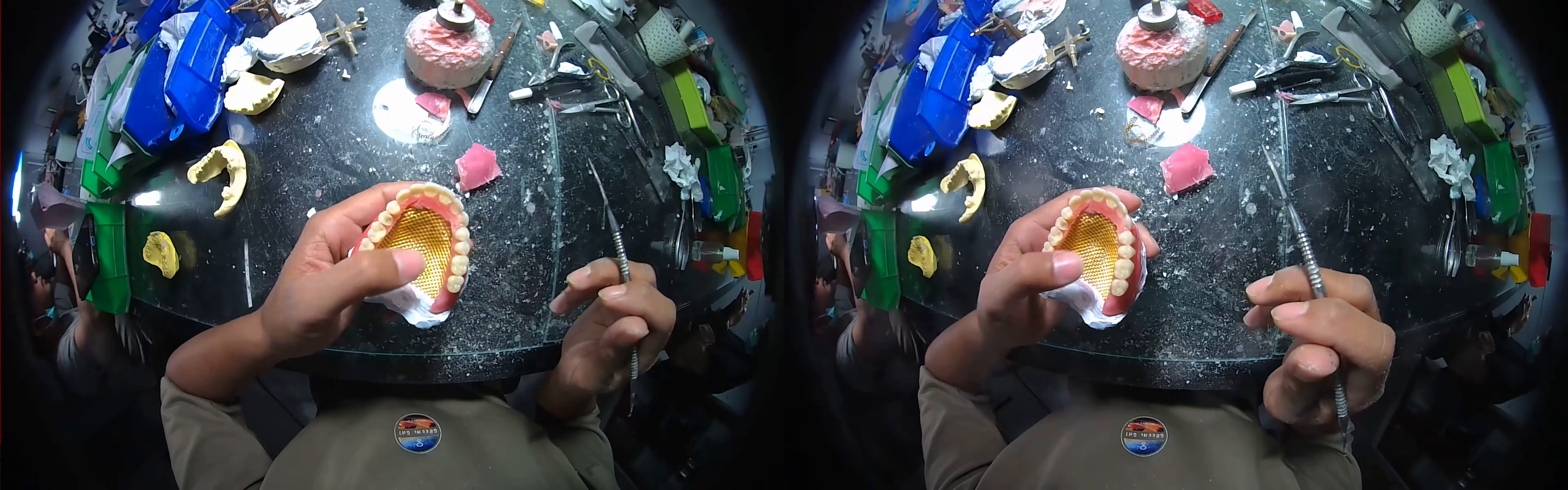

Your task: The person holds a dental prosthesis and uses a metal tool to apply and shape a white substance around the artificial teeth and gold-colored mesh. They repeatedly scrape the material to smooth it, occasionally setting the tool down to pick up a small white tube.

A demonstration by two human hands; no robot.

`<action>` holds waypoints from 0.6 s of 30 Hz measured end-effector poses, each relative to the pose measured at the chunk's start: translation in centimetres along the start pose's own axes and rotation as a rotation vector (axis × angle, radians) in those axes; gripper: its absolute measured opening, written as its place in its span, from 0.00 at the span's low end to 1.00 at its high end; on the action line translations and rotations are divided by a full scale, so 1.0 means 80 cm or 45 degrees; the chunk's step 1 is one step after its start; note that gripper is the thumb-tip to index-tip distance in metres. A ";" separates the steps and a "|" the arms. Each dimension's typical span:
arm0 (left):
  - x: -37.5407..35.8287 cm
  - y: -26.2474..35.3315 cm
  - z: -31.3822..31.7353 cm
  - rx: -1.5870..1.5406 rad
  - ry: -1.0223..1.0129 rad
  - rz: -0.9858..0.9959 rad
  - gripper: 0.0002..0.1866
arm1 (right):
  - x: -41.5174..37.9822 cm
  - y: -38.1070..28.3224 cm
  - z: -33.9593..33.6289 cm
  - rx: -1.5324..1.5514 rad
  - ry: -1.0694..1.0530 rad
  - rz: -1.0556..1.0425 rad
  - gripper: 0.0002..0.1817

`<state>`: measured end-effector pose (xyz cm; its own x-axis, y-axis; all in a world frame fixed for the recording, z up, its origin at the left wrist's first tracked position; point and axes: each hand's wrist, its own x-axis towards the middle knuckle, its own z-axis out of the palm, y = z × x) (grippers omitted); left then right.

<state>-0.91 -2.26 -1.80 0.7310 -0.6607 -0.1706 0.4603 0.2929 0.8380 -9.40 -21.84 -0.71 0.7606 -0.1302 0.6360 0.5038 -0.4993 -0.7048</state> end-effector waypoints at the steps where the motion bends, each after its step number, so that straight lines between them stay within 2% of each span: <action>1: 0.000 0.002 -0.001 0.003 0.005 -0.023 0.31 | -0.001 0.000 0.001 0.019 -0.002 0.018 0.20; 5: 0.002 -0.004 -0.007 0.058 0.005 0.027 0.23 | -0.001 0.001 0.003 -0.028 -0.011 0.014 0.21; 13: 0.000 -0.005 -0.009 0.081 -0.001 0.090 0.18 | 0.000 0.004 0.010 -0.096 0.006 -0.043 0.20; 16: -0.001 -0.006 -0.009 0.081 0.002 0.096 0.17 | 0.002 0.011 0.011 -0.097 -0.024 -0.188 0.19; 18: -0.002 -0.004 -0.012 0.066 -0.001 0.088 0.17 | 0.003 0.004 0.015 -0.123 -0.005 -0.104 0.20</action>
<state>-0.67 -1.58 -2.55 0.7595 -0.6409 -0.1111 0.3822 0.3016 0.8735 -8.57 -20.98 -1.12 0.7204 -0.0828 0.6886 0.5222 -0.5886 -0.6171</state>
